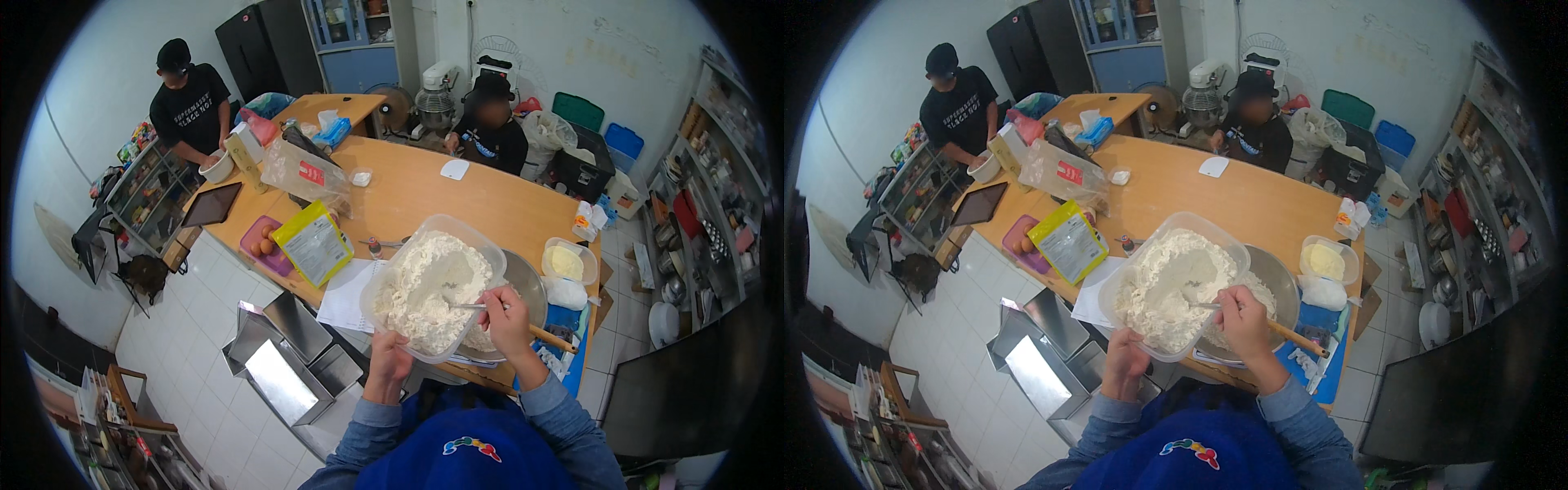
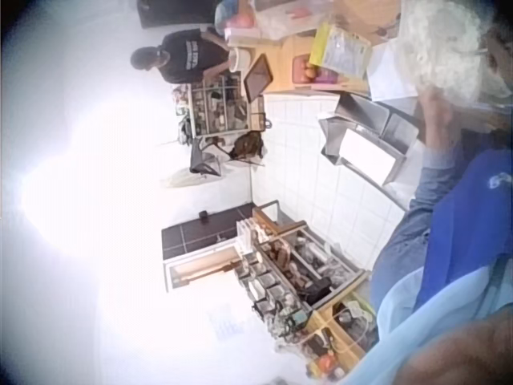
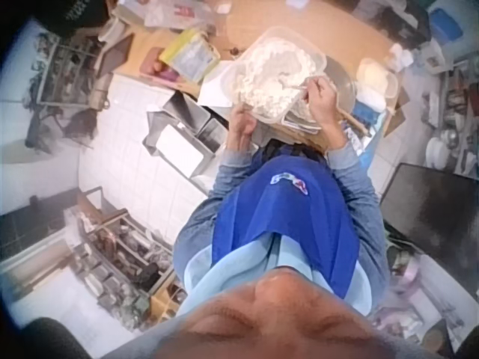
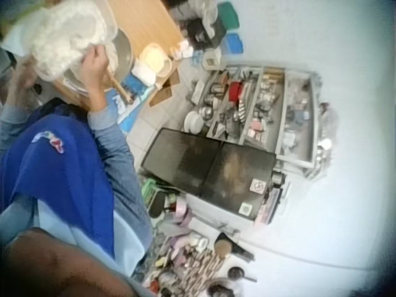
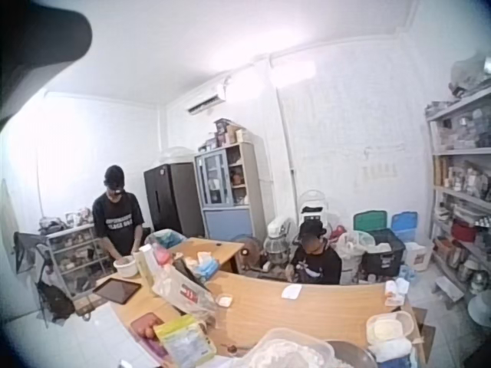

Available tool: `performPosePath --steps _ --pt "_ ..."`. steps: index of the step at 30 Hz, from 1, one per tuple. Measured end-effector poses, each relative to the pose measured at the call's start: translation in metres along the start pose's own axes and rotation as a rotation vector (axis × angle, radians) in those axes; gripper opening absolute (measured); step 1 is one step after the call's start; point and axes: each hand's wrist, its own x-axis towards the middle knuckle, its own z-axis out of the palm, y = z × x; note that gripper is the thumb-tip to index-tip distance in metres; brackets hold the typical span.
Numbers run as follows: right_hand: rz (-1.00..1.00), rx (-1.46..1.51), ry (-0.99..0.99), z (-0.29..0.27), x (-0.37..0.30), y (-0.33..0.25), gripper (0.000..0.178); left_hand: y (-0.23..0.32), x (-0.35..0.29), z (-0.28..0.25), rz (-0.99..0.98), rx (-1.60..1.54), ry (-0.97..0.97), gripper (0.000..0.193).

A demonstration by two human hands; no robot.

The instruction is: The person adds flour from a container into a bowl of liquid mixture using a spoon and then stirs the ingredients with a spatula.

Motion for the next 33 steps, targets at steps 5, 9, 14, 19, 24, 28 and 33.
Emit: performPosePath --steps 5,9,14,19,24,28,33 --pt "0.166 0.189 0.060 -0.002 0.000 0.002 0.015 0.000 -0.001 0.006 -0.008 0.014 0.012 0.070" --pt "0.181 0.370 0.148 -0.013 0.003 0.007 0.014 -0.001 0.000 0.003 0.000 0.015 0.013 0.070" --pt "0.181 0.456 0.207 -0.021 0.001 -0.006 0.014 -0.002 0.002 -0.004 -0.006 0.005 0.018 0.070" --pt "0.202 0.465 0.259 -0.034 -0.001 -0.017 0.013 0.000 0.003 -0.006 -0.019 -0.094 0.030 0.073" --pt "0.133 0.495 0.371 -0.046 -0.007 -0.028 0.012 -0.003 0.005 -0.006 0.008 0.004 0.024 0.069" --pt "0.089 0.482 0.373 -0.064 -0.015 -0.032 0.013 -0.004 0.007 -0.008 0.025 -0.030 0.032 0.069" --pt "0.105 0.397 0.398 -0.080 -0.026 -0.019 0.013 0.006 0.008 -0.006 0.053 -0.066 0.085 0.070"
